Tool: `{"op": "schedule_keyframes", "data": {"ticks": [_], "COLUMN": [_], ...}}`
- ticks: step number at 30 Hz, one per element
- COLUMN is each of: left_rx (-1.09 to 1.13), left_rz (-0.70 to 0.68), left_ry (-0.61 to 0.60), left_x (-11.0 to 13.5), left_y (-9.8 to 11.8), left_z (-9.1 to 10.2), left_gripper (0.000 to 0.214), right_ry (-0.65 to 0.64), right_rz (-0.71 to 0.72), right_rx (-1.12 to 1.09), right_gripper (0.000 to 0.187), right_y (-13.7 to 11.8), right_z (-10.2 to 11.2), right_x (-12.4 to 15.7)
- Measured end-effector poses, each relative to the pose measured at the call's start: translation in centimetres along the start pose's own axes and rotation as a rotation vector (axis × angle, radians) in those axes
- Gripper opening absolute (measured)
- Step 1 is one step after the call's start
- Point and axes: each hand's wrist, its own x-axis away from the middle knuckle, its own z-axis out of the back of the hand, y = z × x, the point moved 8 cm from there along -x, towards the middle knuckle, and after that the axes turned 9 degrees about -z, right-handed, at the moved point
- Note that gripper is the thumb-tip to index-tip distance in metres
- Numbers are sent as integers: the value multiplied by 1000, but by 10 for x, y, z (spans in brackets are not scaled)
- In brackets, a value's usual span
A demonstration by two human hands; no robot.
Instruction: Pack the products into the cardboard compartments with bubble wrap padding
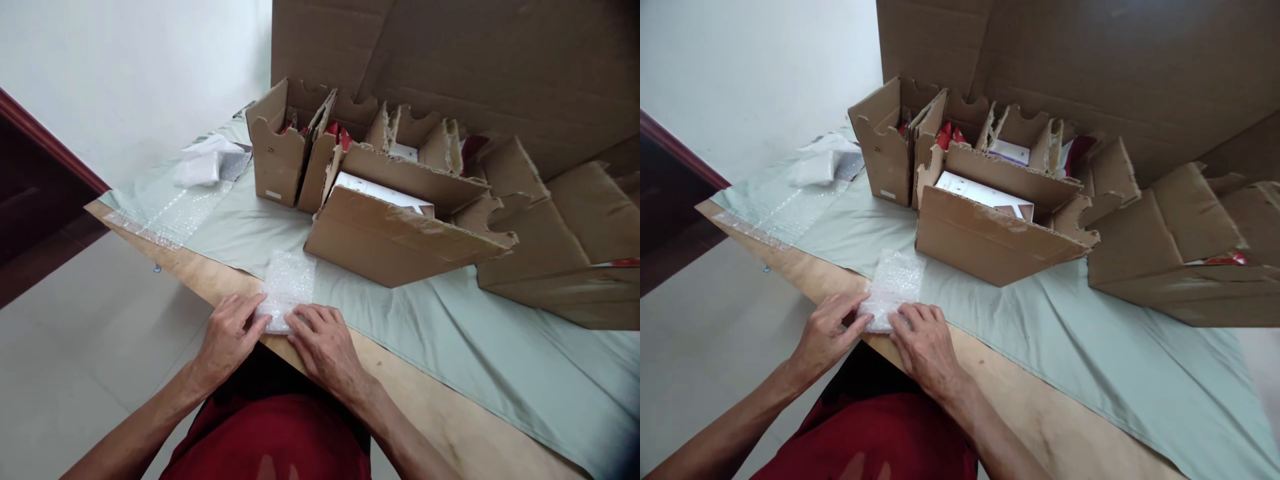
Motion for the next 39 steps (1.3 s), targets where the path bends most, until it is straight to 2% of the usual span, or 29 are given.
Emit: {"op": "schedule_keyframes", "data": {"ticks": [3,6,7,9,12,14,16,19,22,24,26,28,29,32,34,35,36,39], "left_rx": [-2,87,110,118,45,6,46,313,807,1087,1192,1161,1123,1018,941,900,856,760], "left_rz": [-86,-159,-145,-88,-23,22,110,391,693,782,809,786,745,532,393,330,273,81], "left_ry": [21,-14,-23,-41,-78,-65,4,81,14,-25,-15,5,-3,-97,-209,-254,-289,-359], "left_x": [5,6,5,-3,-20,-28,-28,-7,20,28,29,24,20,5,-2,-5,-7,-19], "left_y": [11,20,18,11,-1,-7,-13,-21,-9,7,16,17,18,33,52,61,69,86], "left_z": [12,14,11,0,-19,-24,-17,-8,-27,-44,-54,-57,-57,-55,-57,-58,-59,-57], "left_gripper": [35,30,28,24,22,22,25,33,45,51,48,43,41,35,32,33,33,33], "right_ry": [-37,-126,-129,-52,62,19,-12,44,47,-11,-45,-18,4,-21,-98,-148,-201,-290], "right_rz": [-86,-194,-221,-236,-154,-102,-124,-327,-510,-514,-464,-442,-450,-541,-575,-569,-554,-516], "right_rx": [-131,-250,-242,-141,67,119,66,-208,-571,-734,-735,-637,-607,-713,-828,-853,-851,-721], "right_gripper": [23,24,25,27,34,34,30,28,28,25,20,22,31,82,105,105,93,27], "right_y": [9,18,20,20,11,8,16,39,48,37,26,26,31,52,59,59,57,52], "right_z": [1,1,3,9,14,6,1,5,6,6,12,24,31,40,41,41,42,55], "right_x": [-4,-1,0,4,5,2,-3,-5,3,11,20,32,39,57,62,61,60,57]}}
